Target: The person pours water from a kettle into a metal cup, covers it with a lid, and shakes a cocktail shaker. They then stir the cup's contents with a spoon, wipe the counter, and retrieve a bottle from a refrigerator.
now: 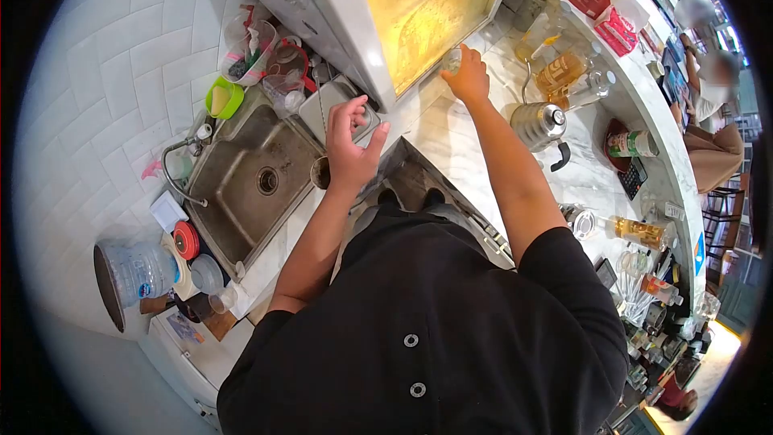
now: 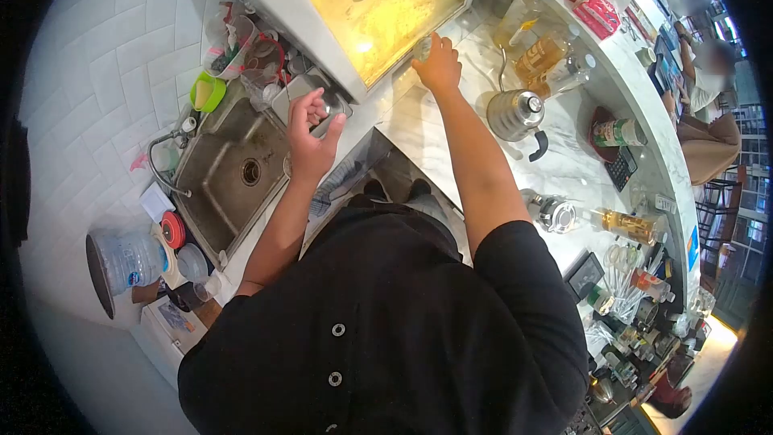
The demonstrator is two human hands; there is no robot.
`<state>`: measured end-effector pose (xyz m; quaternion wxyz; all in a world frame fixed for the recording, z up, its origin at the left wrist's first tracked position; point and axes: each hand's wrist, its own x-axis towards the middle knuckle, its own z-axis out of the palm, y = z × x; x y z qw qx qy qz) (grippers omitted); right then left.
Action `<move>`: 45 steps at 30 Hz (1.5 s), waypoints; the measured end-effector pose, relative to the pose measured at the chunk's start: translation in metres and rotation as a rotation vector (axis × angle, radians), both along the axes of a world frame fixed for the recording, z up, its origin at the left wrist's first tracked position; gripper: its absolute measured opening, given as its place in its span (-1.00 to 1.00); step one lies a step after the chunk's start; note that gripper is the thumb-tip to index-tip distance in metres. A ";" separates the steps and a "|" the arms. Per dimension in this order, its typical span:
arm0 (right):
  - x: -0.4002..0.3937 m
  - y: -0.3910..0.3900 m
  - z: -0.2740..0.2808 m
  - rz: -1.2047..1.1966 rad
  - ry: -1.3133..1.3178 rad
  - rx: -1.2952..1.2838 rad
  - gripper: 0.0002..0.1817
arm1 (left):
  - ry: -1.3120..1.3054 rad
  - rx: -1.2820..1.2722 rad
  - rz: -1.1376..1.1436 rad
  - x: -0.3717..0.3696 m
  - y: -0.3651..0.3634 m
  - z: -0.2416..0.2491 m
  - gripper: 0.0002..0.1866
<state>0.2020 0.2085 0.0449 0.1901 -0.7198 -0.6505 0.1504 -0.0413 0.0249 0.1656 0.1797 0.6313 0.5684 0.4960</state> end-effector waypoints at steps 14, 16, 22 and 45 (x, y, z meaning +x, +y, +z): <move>0.066 -0.170 0.020 0.022 0.082 -0.015 0.02 | -0.234 0.005 0.150 0.031 0.063 -0.007 -0.19; 0.076 -0.187 0.026 -0.002 0.094 -0.030 0.01 | -0.273 -0.003 0.141 0.037 0.063 -0.005 -0.19; 0.107 -0.217 0.011 0.019 0.123 0.040 -0.01 | -0.394 0.014 0.098 0.042 0.063 -0.012 -0.17; 0.236 -0.165 0.060 -0.470 0.370 -0.280 -0.08 | 0.113 -0.291 -0.636 0.154 0.010 -0.120 -0.19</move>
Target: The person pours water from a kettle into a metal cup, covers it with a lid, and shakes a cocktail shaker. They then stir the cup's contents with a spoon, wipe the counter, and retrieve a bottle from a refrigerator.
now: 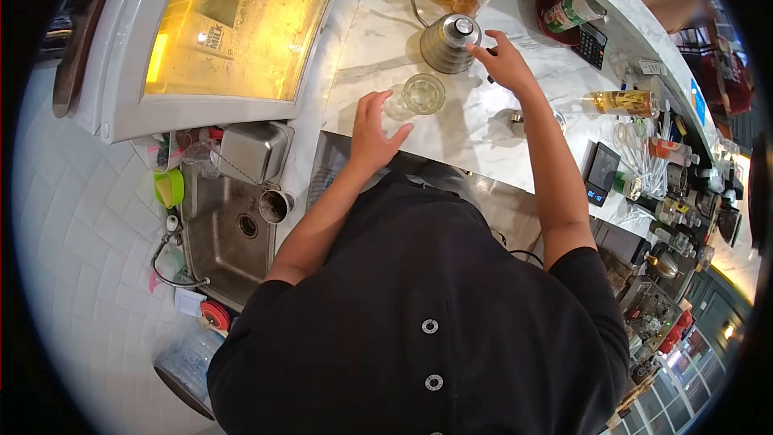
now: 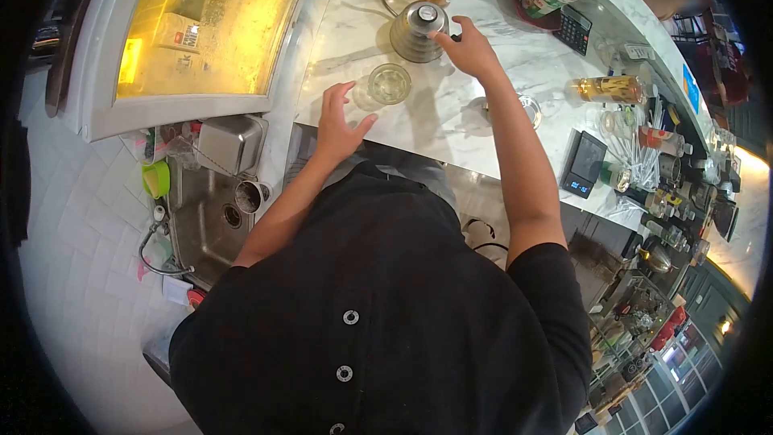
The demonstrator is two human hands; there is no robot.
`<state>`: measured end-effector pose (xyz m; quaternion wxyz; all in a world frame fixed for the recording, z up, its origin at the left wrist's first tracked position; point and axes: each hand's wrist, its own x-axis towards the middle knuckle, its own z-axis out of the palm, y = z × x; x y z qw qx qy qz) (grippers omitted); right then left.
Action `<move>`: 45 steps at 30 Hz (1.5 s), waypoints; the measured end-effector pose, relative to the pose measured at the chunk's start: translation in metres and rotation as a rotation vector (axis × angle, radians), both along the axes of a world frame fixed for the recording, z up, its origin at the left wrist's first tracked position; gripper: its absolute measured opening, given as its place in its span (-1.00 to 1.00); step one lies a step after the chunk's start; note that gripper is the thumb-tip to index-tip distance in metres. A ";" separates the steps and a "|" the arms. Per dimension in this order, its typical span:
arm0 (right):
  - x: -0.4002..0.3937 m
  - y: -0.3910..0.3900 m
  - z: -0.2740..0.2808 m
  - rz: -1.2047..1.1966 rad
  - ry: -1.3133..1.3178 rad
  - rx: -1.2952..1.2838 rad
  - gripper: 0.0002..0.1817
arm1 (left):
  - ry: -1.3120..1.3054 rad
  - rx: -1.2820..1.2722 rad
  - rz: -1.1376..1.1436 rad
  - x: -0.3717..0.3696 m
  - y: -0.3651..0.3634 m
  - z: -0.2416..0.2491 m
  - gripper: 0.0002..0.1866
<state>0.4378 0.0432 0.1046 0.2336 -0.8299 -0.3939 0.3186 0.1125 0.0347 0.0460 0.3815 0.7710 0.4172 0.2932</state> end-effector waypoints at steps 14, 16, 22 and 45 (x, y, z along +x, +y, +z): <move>0.079 -0.022 -0.023 0.414 0.016 0.134 -0.50 | 0.196 0.055 0.052 0.083 -0.007 -0.010 0.06; 0.095 -0.030 -0.017 0.410 0.032 0.110 -0.52 | 0.185 0.038 0.119 0.090 -0.009 -0.013 0.06; 0.141 -0.058 -0.005 0.430 0.035 0.113 -0.55 | 0.206 0.082 0.216 0.120 -0.014 -0.015 0.12; 0.247 -0.214 -0.011 0.036 0.124 0.057 -0.56 | 0.029 -0.070 0.047 0.226 -0.015 -0.028 0.05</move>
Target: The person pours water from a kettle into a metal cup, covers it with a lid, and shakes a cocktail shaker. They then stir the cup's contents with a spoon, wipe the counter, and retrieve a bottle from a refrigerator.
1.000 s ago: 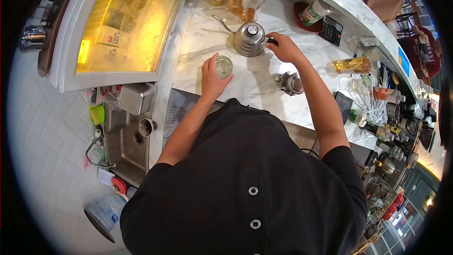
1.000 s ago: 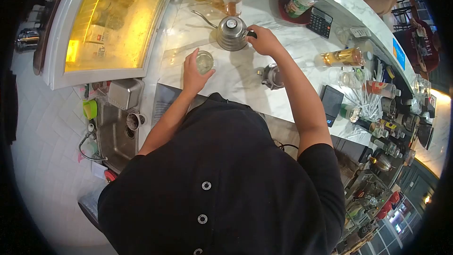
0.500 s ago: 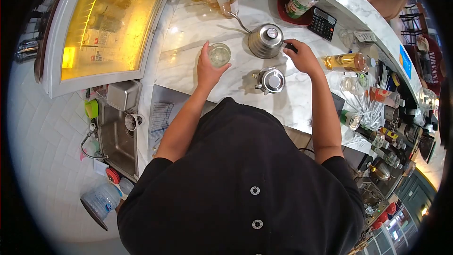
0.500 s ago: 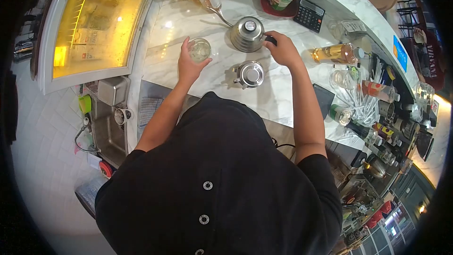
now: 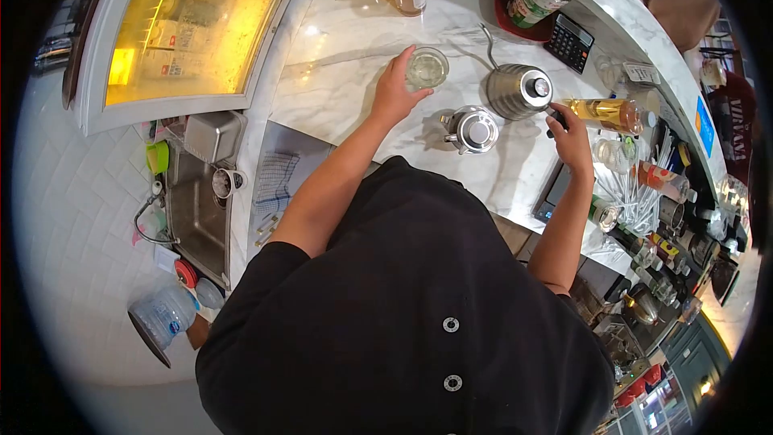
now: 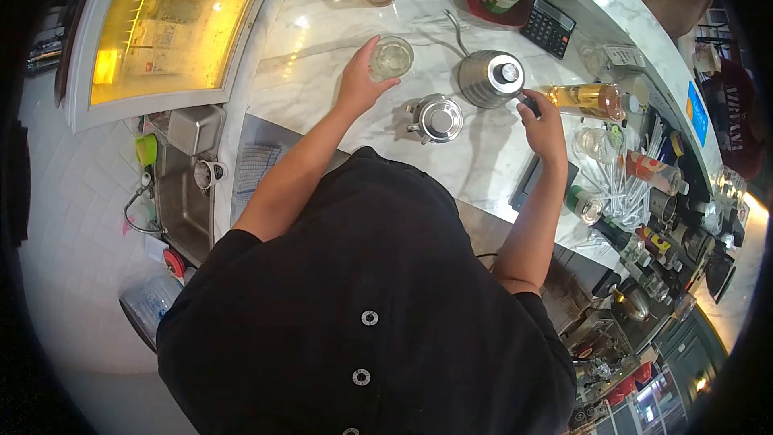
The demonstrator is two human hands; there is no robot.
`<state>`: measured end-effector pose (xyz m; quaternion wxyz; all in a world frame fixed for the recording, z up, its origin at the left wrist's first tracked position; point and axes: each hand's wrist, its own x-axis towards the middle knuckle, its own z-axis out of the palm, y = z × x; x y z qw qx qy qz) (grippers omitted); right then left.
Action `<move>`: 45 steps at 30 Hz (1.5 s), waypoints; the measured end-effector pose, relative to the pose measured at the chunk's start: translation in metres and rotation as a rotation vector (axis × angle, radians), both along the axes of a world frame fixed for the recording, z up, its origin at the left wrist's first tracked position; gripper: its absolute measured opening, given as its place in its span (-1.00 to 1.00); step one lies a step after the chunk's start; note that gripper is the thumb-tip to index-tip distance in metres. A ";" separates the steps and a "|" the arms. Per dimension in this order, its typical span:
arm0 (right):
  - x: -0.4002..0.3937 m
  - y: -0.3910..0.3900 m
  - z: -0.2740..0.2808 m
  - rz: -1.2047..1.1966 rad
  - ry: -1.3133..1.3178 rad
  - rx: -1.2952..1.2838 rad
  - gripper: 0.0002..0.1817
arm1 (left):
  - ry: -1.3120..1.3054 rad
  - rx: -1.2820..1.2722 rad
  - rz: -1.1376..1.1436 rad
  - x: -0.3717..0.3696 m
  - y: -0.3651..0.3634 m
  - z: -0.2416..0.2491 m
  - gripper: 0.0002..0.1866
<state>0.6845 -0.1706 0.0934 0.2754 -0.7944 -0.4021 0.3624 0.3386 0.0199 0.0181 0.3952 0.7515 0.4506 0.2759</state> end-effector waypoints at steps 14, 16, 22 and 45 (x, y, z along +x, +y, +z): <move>-0.082 0.035 0.074 0.010 -0.424 0.317 -0.40 | 0.055 -0.004 0.185 -0.083 -0.069 0.007 0.09; -0.127 0.055 0.101 0.041 -0.249 0.454 -0.47 | 0.063 -0.005 0.221 -0.105 -0.084 0.014 0.06; -0.258 0.110 0.085 0.339 -0.046 0.545 -0.55 | 0.009 0.014 0.439 -0.178 -0.091 0.048 -0.15; -0.585 0.277 0.016 0.568 -0.092 0.574 -0.50 | -0.174 0.430 0.766 -0.352 0.064 0.146 -0.19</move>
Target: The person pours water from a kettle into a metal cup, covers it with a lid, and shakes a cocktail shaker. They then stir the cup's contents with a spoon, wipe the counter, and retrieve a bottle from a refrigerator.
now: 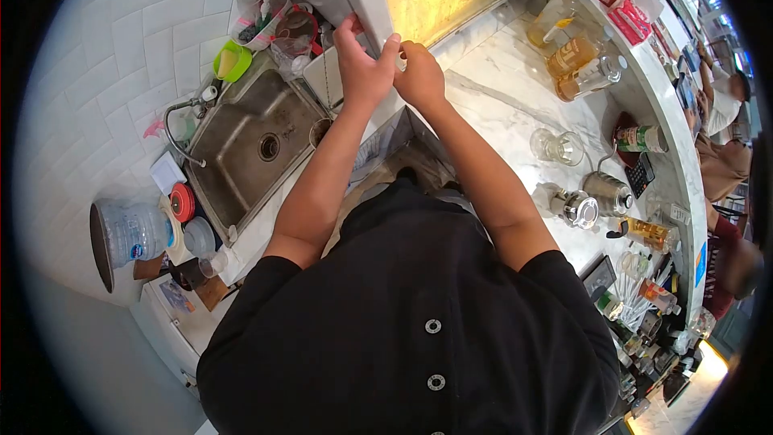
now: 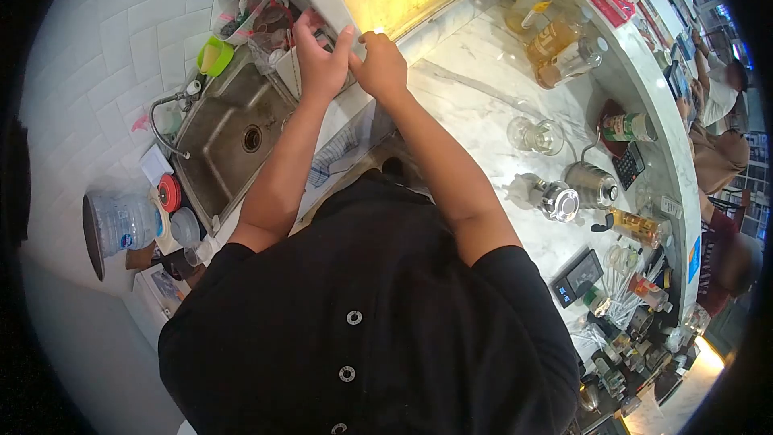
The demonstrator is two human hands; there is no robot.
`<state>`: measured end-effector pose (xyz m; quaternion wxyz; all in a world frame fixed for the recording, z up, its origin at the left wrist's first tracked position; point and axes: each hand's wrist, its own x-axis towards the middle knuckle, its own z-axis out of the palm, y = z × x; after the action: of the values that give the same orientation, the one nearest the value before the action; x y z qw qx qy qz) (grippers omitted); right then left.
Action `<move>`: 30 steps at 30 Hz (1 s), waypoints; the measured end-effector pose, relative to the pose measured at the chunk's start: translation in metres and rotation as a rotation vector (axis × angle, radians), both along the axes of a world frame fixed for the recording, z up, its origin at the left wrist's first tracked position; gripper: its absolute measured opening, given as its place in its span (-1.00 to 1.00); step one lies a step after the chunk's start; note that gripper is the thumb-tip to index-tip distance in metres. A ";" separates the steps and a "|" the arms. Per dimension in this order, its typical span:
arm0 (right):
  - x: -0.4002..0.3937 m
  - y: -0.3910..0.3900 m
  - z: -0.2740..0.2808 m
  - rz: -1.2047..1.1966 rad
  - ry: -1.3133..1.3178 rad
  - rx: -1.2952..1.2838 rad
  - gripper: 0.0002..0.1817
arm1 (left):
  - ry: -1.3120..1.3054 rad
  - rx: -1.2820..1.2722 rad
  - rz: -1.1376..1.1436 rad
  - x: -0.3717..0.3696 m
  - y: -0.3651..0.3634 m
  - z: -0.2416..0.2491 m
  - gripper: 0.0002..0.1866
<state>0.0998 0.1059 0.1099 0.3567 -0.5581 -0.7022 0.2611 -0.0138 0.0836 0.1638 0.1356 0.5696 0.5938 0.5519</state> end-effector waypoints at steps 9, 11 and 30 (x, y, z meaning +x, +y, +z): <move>0.001 -0.004 0.007 0.056 0.028 0.116 -0.53 | -0.033 -0.029 -0.087 -0.020 0.012 0.003 -0.34; 0.004 -0.006 0.008 0.067 0.030 0.119 -0.54 | -0.035 -0.051 -0.102 -0.023 0.014 0.003 -0.35; 0.067 -0.001 -0.007 0.300 0.143 0.063 -0.58 | -0.144 -0.060 -0.010 0.011 -0.005 0.001 -0.47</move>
<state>0.1670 0.1050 0.1032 0.3801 -0.4154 -0.7584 0.3283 -0.0024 0.0785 0.1645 0.1978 0.5271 0.5959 0.5726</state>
